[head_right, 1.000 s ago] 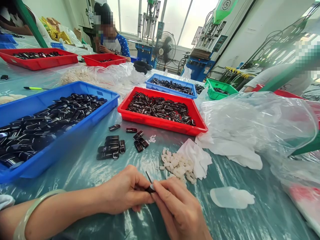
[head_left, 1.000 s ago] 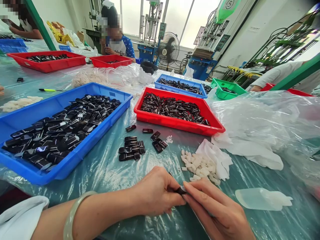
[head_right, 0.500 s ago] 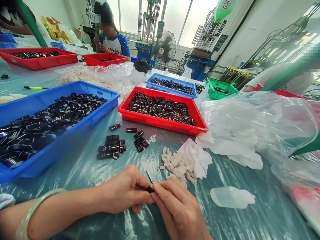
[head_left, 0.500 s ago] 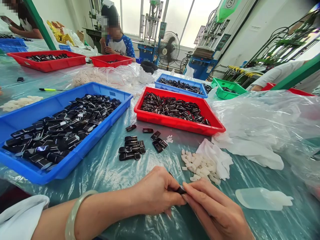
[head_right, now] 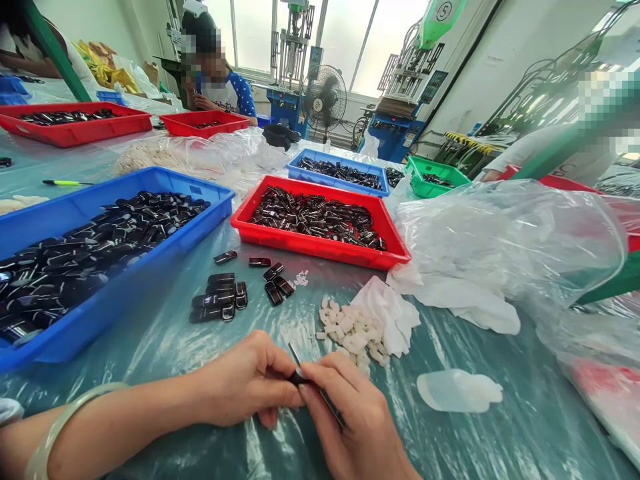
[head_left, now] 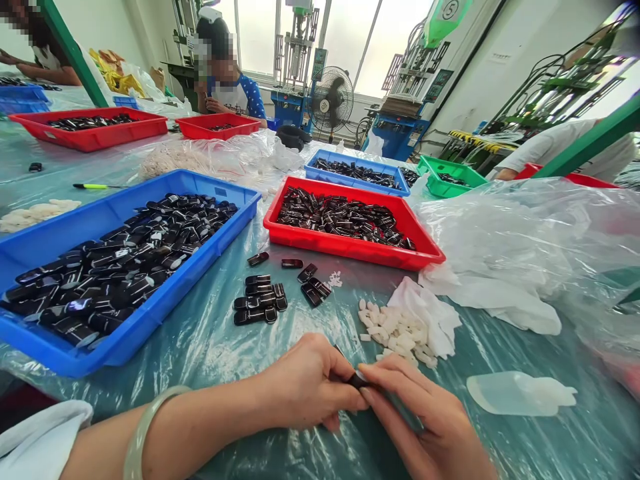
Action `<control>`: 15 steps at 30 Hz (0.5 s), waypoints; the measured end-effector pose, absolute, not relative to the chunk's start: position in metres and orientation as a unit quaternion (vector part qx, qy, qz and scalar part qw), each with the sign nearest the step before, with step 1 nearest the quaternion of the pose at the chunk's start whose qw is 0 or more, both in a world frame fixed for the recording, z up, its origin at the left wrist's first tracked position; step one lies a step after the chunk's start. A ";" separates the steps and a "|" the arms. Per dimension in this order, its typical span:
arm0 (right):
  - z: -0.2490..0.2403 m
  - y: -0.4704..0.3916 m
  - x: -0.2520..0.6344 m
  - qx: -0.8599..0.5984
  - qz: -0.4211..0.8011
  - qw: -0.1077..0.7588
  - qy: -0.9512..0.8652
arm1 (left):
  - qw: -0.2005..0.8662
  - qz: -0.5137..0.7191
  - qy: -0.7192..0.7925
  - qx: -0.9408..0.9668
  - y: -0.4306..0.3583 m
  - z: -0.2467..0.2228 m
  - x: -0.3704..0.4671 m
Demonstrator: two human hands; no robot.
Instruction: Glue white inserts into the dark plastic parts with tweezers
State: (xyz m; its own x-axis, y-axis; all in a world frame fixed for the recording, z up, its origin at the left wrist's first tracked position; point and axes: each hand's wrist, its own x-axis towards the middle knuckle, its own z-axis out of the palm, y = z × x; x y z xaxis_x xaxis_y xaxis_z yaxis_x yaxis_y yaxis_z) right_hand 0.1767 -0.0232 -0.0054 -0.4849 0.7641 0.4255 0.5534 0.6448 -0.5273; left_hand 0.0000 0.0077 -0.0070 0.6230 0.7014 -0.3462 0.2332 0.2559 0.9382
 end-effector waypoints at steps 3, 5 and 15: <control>-0.003 -0.023 0.178 -0.406 0.179 0.323 -0.836 | 0.708 0.160 0.402 0.558 0.010 -0.004 0.000; 0.000 -0.023 0.179 -0.404 0.184 0.323 -0.836 | 0.725 0.154 0.400 0.539 0.011 -0.002 0.000; 0.004 -0.028 0.176 -0.393 0.179 0.315 -0.845 | 0.756 0.153 0.395 0.499 0.012 -0.002 0.000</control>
